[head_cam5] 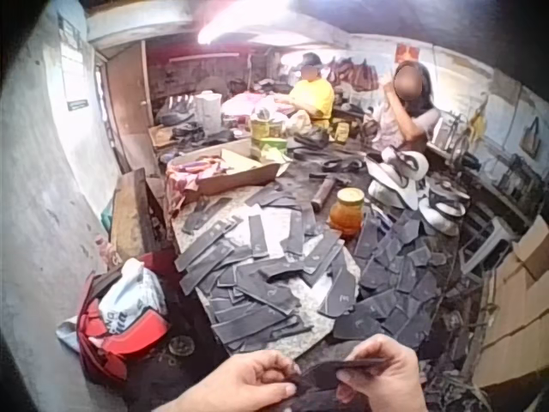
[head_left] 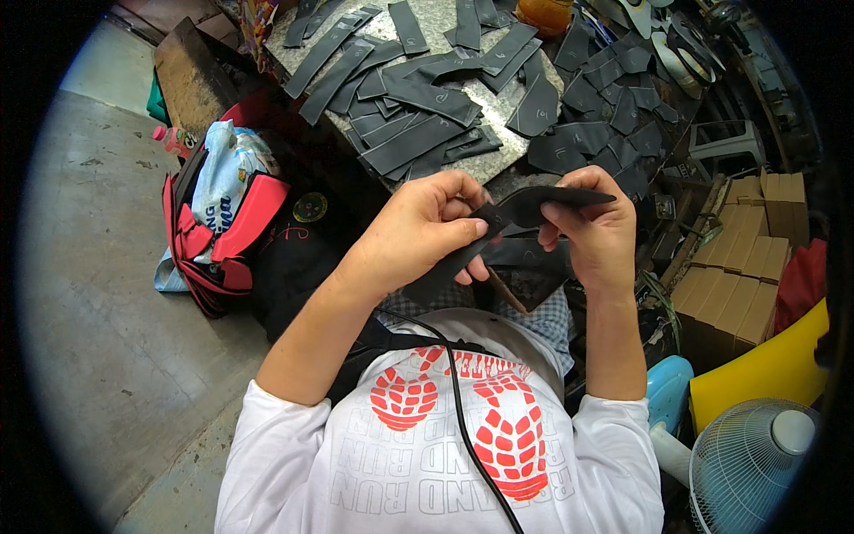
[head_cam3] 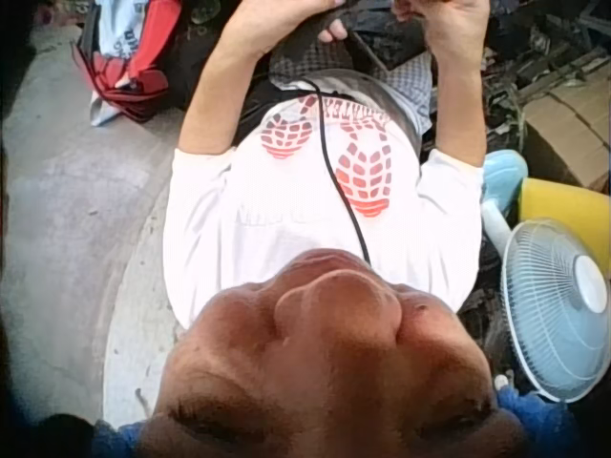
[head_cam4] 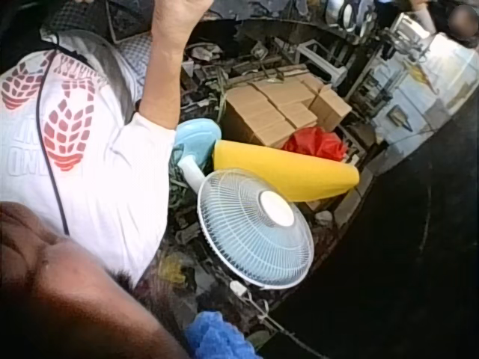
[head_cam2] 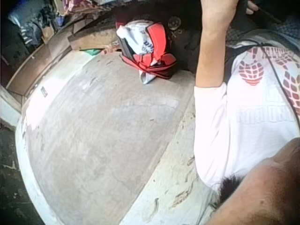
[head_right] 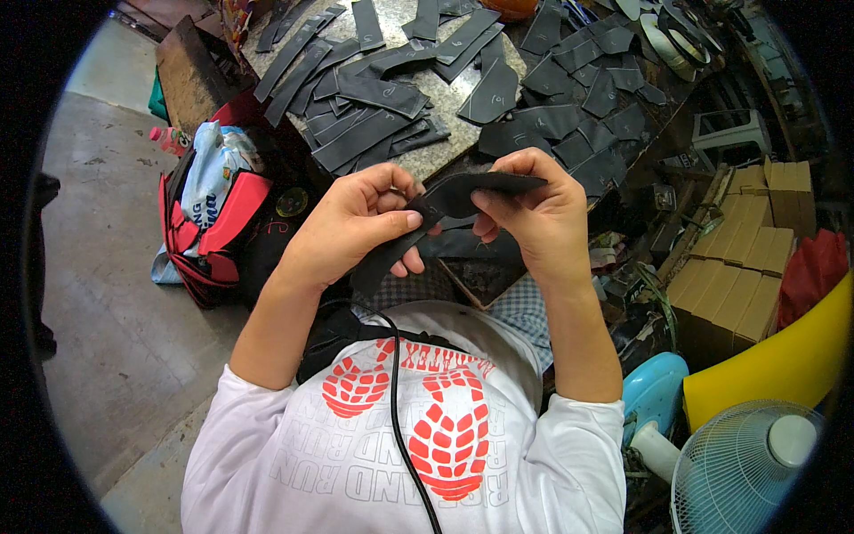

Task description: The person picks up small black rubber pieces from a table, inspects them by turning them over, and places them into separate piles. The person handles the pieces one at a time, occasionally moving items aside to reach others.

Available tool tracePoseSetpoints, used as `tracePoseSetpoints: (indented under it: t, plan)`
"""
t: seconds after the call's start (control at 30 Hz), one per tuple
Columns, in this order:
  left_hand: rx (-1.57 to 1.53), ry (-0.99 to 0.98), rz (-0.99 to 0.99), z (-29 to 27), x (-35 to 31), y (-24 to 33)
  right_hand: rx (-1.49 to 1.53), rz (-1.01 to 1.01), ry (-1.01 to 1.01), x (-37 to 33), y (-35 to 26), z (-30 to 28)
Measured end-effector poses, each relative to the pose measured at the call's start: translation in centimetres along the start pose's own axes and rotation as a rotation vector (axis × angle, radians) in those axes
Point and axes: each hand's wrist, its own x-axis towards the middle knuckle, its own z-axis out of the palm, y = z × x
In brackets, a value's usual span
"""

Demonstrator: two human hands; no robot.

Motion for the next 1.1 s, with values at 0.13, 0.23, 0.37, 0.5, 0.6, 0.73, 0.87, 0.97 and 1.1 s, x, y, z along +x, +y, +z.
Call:
tracePoseSetpoints:
  t: [0.13,0.23,0.37,0.5,0.6,0.73,0.87,0.97,1.1]
  plan:
    - [0.033,0.004,0.013,0.2,-0.4,0.8,0.0,-0.005,-0.031,-0.1,0.1,0.2]
    - [0.033,0.013,0.014,0.5,-0.8,1.1,0.006,-0.004,-0.044,-0.1,0.3,0.5]
    - [0.026,0.013,0.022,0.7,-1.1,1.3,0.01,0.006,-0.044,-0.3,0.4,0.7]
    - [0.016,-0.001,0.032,0.8,-1.1,1.3,0.0,-0.002,-0.041,-0.3,0.4,0.8]
    - [0.01,0.006,0.03,0.8,-1.1,1.3,0.008,0.001,-0.045,-0.4,0.5,0.9]
    - [0.018,0.006,0.031,0.8,-1.2,1.4,0.0,0.009,-0.048,-0.4,0.5,0.8]
    - [0.021,0.005,0.034,0.8,-1.1,1.3,-0.017,0.005,-0.044,-0.4,0.6,0.8]
    - [0.011,0.002,0.036,0.7,-1.1,1.2,-0.018,0.004,-0.045,-0.3,0.7,0.8]
    - [-0.005,-0.007,0.04,0.7,-1.0,1.1,-0.021,0.002,-0.044,-0.4,0.7,0.7]
